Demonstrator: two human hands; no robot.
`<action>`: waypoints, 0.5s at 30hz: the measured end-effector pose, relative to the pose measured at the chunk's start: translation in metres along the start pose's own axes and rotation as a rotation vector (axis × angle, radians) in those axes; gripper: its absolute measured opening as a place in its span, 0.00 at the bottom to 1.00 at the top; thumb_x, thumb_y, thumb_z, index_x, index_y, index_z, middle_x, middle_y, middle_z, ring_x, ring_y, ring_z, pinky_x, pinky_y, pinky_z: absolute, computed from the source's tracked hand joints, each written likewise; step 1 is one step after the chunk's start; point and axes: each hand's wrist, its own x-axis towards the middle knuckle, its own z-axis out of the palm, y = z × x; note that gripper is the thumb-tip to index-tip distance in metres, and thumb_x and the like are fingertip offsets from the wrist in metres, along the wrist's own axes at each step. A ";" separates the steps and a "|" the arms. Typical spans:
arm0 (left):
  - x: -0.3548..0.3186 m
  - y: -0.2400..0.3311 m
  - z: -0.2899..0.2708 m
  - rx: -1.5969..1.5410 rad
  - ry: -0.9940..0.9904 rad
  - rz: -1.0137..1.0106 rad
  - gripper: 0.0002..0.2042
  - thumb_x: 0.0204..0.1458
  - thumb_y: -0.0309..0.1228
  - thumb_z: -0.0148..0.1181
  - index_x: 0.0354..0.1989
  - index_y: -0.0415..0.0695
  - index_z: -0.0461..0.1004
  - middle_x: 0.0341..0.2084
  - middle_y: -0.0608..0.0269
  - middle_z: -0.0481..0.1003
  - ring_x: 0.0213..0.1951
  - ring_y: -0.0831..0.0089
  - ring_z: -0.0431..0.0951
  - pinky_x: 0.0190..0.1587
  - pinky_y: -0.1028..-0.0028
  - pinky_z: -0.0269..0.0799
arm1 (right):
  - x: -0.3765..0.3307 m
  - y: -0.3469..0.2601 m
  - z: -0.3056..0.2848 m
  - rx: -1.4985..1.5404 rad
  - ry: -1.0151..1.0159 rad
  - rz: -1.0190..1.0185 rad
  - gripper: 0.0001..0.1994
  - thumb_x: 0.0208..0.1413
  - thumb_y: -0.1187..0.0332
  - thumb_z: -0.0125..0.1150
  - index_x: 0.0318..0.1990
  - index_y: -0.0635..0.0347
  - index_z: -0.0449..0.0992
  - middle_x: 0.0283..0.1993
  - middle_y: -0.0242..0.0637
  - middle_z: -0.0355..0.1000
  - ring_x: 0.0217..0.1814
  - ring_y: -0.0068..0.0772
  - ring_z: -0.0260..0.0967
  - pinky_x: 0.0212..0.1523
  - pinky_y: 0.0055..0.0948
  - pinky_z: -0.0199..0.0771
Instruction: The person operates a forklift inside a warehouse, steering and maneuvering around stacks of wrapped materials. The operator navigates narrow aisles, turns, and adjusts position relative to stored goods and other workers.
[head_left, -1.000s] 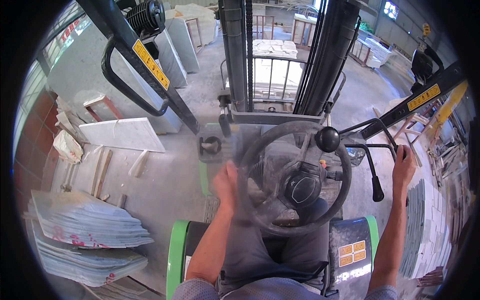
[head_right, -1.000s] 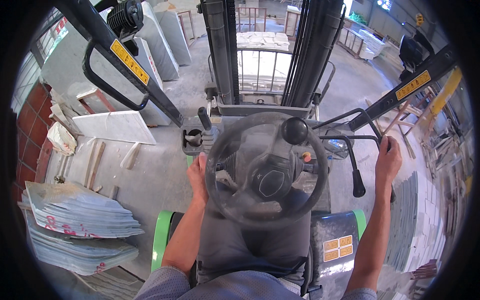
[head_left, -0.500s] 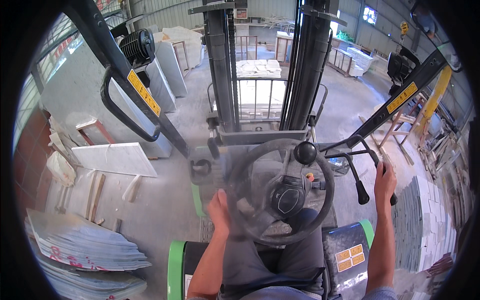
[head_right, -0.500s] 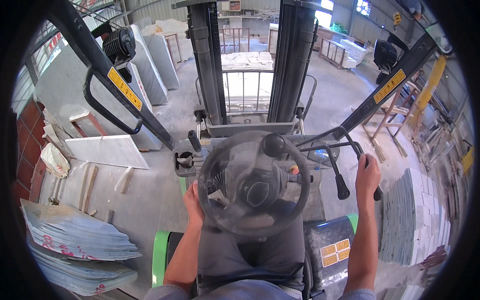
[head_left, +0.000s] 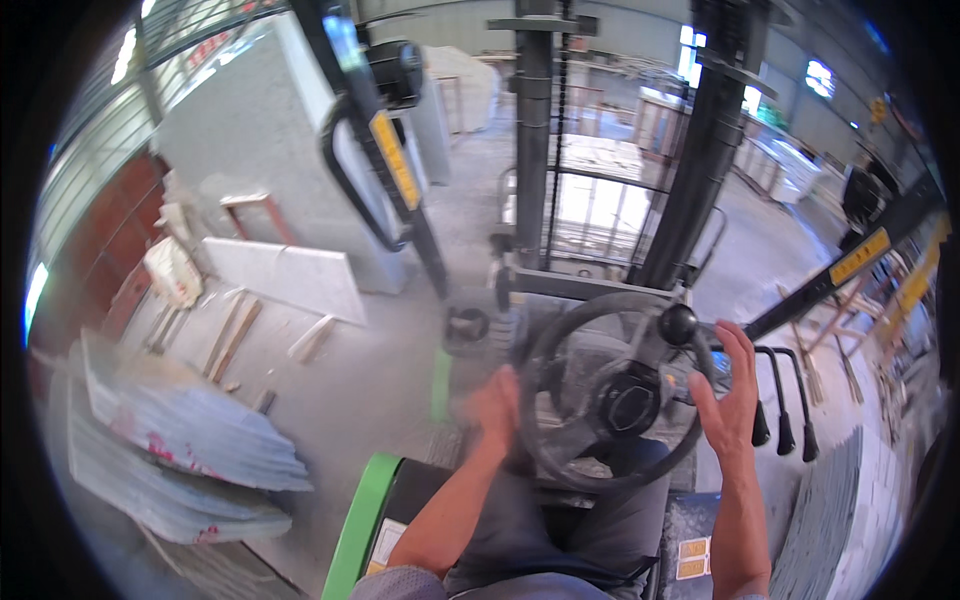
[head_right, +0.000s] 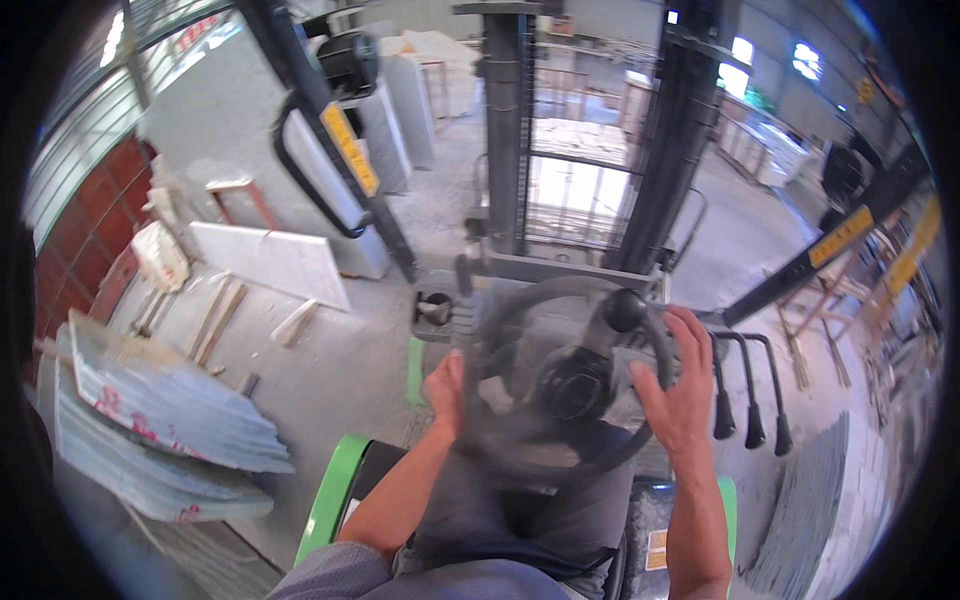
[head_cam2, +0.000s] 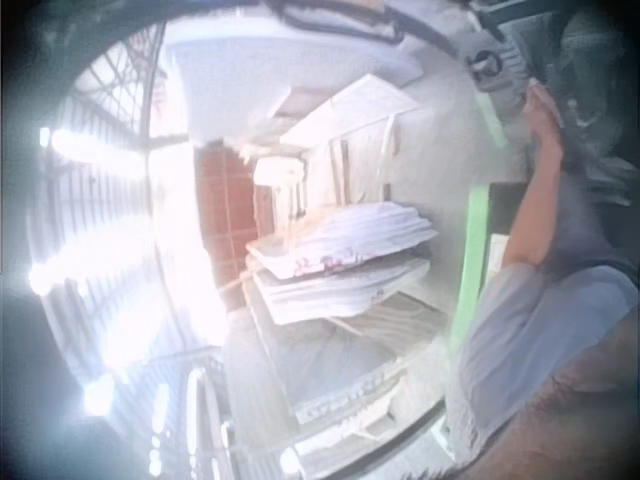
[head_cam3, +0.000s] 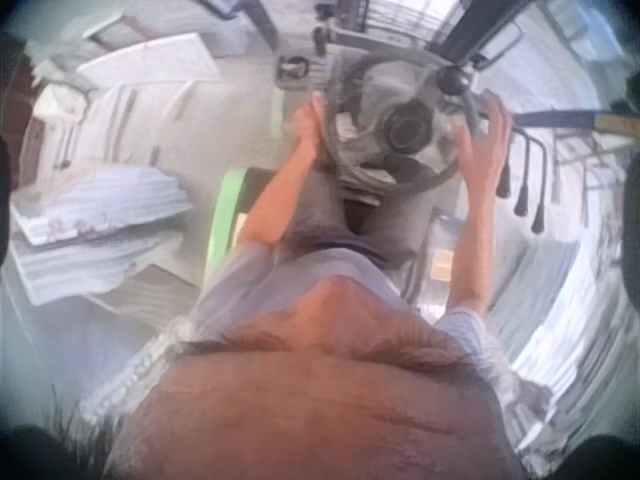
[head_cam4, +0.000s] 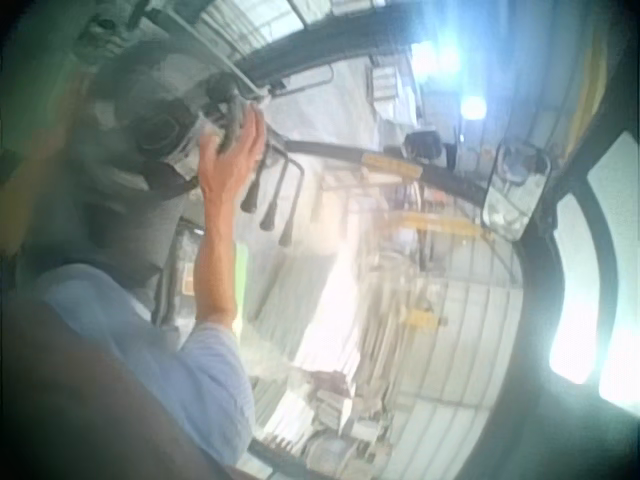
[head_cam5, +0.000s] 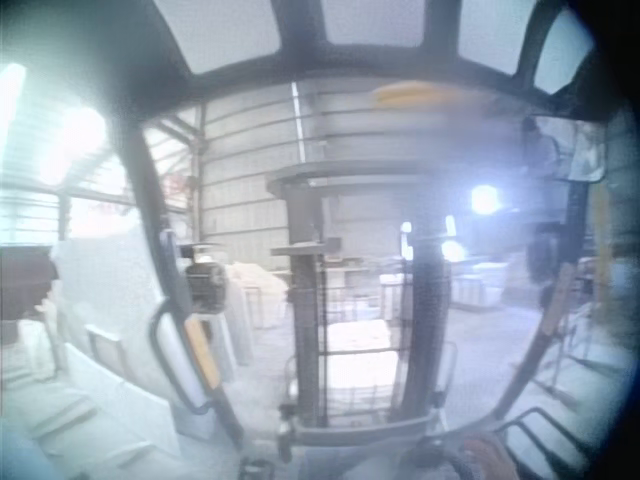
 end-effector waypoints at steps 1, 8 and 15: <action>-0.001 0.003 -0.002 0.061 0.000 -0.005 0.18 0.69 0.38 0.49 0.32 0.38 0.78 0.28 0.45 0.80 0.29 0.45 0.80 0.33 0.54 0.71 | 0.014 -0.011 0.016 -0.010 -0.049 -0.065 0.28 0.48 0.72 0.69 0.59 0.62 0.73 0.66 0.47 0.67 0.68 0.53 0.65 0.68 0.45 0.65; 0.009 0.019 0.008 0.002 0.114 0.096 0.19 0.68 0.39 0.51 0.28 0.41 0.78 0.22 0.44 0.77 0.27 0.42 0.79 0.30 0.50 0.72 | 0.069 0.001 0.088 -0.009 0.062 -0.257 0.08 0.52 0.78 0.67 0.40 0.61 0.80 0.44 0.44 0.75 0.48 0.49 0.74 0.51 0.40 0.74; -0.001 0.010 0.017 -0.032 0.152 0.095 0.19 0.68 0.37 0.52 0.23 0.41 0.74 0.19 0.42 0.74 0.25 0.40 0.76 0.27 0.50 0.69 | 0.045 0.024 0.097 -0.062 0.117 -0.158 0.06 0.59 0.76 0.65 0.43 0.63 0.80 0.46 0.44 0.75 0.49 0.47 0.74 0.53 0.38 0.73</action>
